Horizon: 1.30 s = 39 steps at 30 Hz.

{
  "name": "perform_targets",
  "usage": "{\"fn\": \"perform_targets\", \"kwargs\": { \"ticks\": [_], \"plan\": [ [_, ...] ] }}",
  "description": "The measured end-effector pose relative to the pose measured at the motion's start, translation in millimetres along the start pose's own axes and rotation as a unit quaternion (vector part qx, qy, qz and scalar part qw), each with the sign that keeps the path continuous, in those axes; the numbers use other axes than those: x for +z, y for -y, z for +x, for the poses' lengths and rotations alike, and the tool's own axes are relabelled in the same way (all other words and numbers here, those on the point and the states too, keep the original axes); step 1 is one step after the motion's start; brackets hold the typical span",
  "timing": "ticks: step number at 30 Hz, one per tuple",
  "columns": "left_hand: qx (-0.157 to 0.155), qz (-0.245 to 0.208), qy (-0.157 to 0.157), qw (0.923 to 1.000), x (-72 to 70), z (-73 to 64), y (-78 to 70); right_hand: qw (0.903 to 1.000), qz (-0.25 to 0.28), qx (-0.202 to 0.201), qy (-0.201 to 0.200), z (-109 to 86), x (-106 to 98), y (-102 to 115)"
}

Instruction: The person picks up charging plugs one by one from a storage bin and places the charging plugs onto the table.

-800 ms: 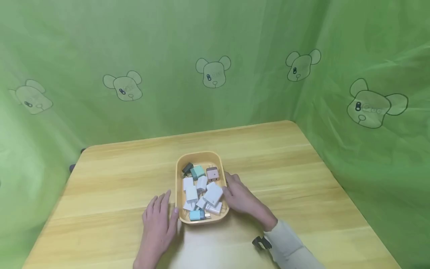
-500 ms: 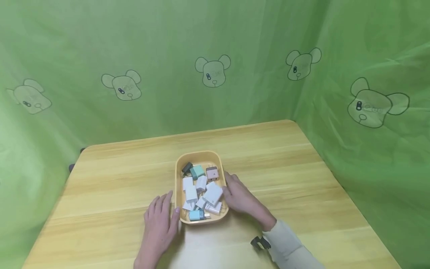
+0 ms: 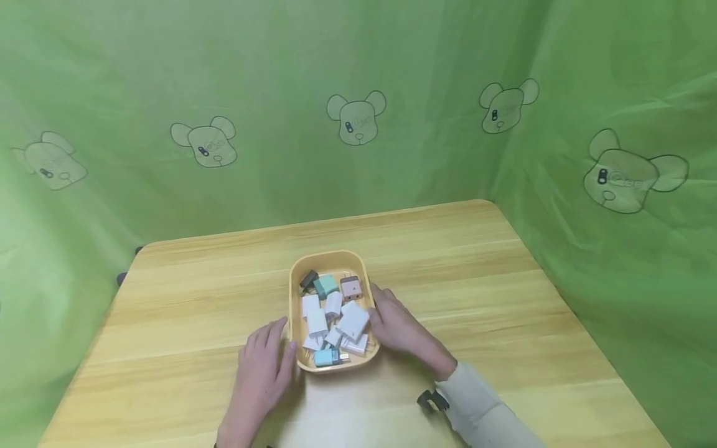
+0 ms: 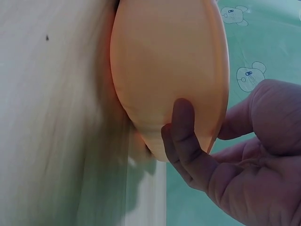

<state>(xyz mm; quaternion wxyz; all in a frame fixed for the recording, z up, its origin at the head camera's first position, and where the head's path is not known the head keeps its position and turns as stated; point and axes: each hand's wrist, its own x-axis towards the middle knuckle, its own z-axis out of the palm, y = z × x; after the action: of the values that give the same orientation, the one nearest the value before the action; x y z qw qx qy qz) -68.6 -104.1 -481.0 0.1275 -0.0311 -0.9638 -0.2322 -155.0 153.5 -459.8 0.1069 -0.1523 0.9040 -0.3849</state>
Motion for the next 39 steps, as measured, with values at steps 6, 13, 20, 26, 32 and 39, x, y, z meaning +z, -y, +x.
{"fn": "perform_targets", "kwargs": {
  "ticks": [6, 13, 20, 26, 32, 39],
  "plan": [
    [0.040, 0.007, -0.028, 0.9988, -2.8, 13.0, 6.9, 1.0000, -0.001, -0.003, 0.007, 8.5, 1.9, 3.6],
    [0.041, 0.018, -0.019, 0.9988, -6.9, 30.2, 21.7, 0.9997, 0.011, -0.017, 0.015, 23.4, 10.9, 9.2],
    [0.025, 0.030, 0.001, 0.9992, -11.8, 47.0, 34.1, 0.9993, 0.025, -0.023, 0.014, 33.9, 16.0, 17.9],
    [0.025, 0.039, 0.001, 0.9989, -12.3, 61.5, 43.9, 0.9993, 0.028, -0.013, 0.018, 45.0, 21.8, 21.5],
    [0.029, 0.037, -0.004, 0.9989, -13.7, 79.7, 53.3, 0.9992, 0.025, -0.024, 0.019, 55.0, 28.2, 26.4],
    [0.020, 0.050, 0.017, 0.9984, -18.7, 104.8, 65.6, 0.9987, 0.033, -0.032, 0.024, 66.0, 32.5, 34.4]
  ]
}}
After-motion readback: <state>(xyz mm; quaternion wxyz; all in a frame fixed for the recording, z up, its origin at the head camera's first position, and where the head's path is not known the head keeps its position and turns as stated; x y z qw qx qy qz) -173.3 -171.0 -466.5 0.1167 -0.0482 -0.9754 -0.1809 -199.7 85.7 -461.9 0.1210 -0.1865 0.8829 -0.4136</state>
